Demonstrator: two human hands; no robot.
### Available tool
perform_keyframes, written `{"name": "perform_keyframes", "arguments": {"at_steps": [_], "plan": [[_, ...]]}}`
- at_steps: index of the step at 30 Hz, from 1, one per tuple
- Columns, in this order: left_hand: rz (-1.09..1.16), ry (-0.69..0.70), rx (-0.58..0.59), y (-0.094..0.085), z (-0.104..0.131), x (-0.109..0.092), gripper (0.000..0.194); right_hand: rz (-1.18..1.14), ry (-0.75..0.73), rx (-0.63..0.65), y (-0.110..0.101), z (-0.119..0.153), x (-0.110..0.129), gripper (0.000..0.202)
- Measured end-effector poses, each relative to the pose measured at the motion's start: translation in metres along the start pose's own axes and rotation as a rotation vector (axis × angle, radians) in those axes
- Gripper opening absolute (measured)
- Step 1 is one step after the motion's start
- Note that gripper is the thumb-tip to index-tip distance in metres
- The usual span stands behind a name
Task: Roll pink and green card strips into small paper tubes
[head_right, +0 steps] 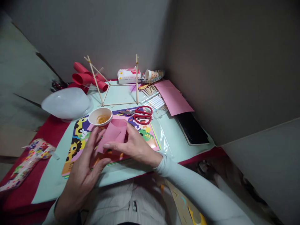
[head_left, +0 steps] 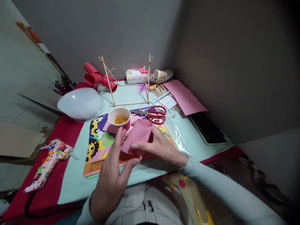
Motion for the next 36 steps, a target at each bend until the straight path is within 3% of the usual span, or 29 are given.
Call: {"name": "perform_keyframes", "arguments": {"at_steps": [3,8,16,21,29,36], "plan": [[-0.085,0.098,-0.039,0.001,0.000,-0.016,0.071,-0.064,0.047,-0.093,0.002,0.004,-0.002,0.055],[-0.139,0.148,-0.134,-0.004,0.003,-0.024,0.068,-0.153,0.013,-0.203,0.009,0.007,0.001,0.060],[-0.026,0.026,-0.200,-0.020,-0.001,-0.009,0.054,-0.127,-0.039,-0.277,0.012,0.010,0.008,0.087],[0.196,-0.151,-0.258,-0.027,-0.001,0.012,0.038,-0.032,-0.077,-0.293,0.010,0.013,0.012,0.064],[0.616,-0.439,-0.283,-0.011,0.004,0.046,0.041,0.014,-0.047,-0.342,0.008,0.020,0.004,0.050],[0.885,-0.561,-0.339,-0.004,-0.001,0.049,0.034,-0.045,0.016,-0.359,0.007,0.025,-0.006,0.031]]}}
Point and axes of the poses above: each hand's wrist, its own z-axis away from the middle knuckle, its own y-axis out of the palm, x = y × z, the point moved 10 cm from there along -z, towards the middle knuckle, and after that the axes turned 3 degrees about -y, right-handed, at the moved point
